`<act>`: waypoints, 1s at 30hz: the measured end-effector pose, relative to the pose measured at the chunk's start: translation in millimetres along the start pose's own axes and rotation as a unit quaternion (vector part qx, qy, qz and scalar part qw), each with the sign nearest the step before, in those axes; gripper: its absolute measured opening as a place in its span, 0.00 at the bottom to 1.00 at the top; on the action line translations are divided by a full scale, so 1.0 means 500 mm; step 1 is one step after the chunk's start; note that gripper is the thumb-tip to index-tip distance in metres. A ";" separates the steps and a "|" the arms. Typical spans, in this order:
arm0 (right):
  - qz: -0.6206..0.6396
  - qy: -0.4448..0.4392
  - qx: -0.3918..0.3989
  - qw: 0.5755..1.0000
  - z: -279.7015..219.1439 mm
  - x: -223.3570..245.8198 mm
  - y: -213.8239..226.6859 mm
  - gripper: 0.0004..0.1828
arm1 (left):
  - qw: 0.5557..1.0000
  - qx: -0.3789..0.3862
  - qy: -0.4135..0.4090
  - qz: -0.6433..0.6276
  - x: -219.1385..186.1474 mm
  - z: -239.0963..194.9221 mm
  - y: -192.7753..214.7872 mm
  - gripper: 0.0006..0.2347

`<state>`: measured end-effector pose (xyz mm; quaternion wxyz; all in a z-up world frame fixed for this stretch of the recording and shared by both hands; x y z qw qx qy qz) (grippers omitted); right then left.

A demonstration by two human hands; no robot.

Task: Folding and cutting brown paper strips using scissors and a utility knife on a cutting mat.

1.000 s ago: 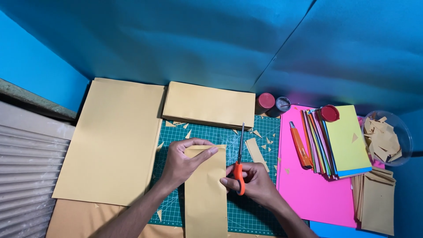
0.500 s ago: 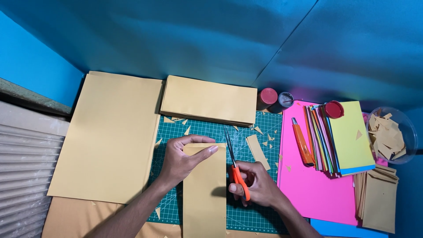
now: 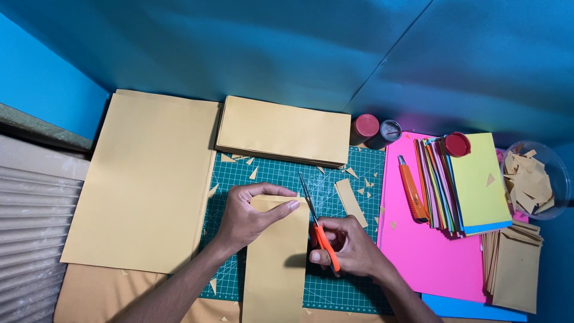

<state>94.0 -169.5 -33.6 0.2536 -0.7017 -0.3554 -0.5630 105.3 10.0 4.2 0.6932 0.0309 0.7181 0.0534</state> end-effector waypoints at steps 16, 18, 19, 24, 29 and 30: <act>-0.002 0.010 0.022 1.000 0.002 0.002 0.003 0.24 | 1.000 0.014 0.007 -0.001 0.004 0.000 -0.004 0.07; -0.002 0.007 0.024 1.000 0.001 0.000 0.003 0.23 | 1.000 0.018 0.000 0.002 0.002 0.000 -0.005 0.07; -0.002 0.007 0.023 1.000 0.001 0.002 0.003 0.23 | 1.000 0.018 0.001 0.002 0.004 0.001 -0.005 0.07; 0.009 0.004 0.029 1.000 0.001 0.009 -0.001 0.22 | 0.999 0.030 0.005 0.013 0.004 0.002 -0.007 0.07; -0.003 0.005 0.025 1.000 0.001 0.006 0.002 0.22 | 0.999 0.031 0.008 0.013 0.004 0.003 -0.007 0.06; -0.002 0.007 0.024 1.000 0.001 0.009 0.002 0.22 | 0.999 0.032 0.010 0.013 0.006 0.003 -0.008 0.06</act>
Point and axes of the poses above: each hand's wrist, its own z-axis towards the middle knuckle, its own y-axis out of the back of the hand, x = y × z, the point moved 10 cm from there along z, towards the middle knuckle, and after that the axes turned 3 degrees about x, right-handed, at the moved point
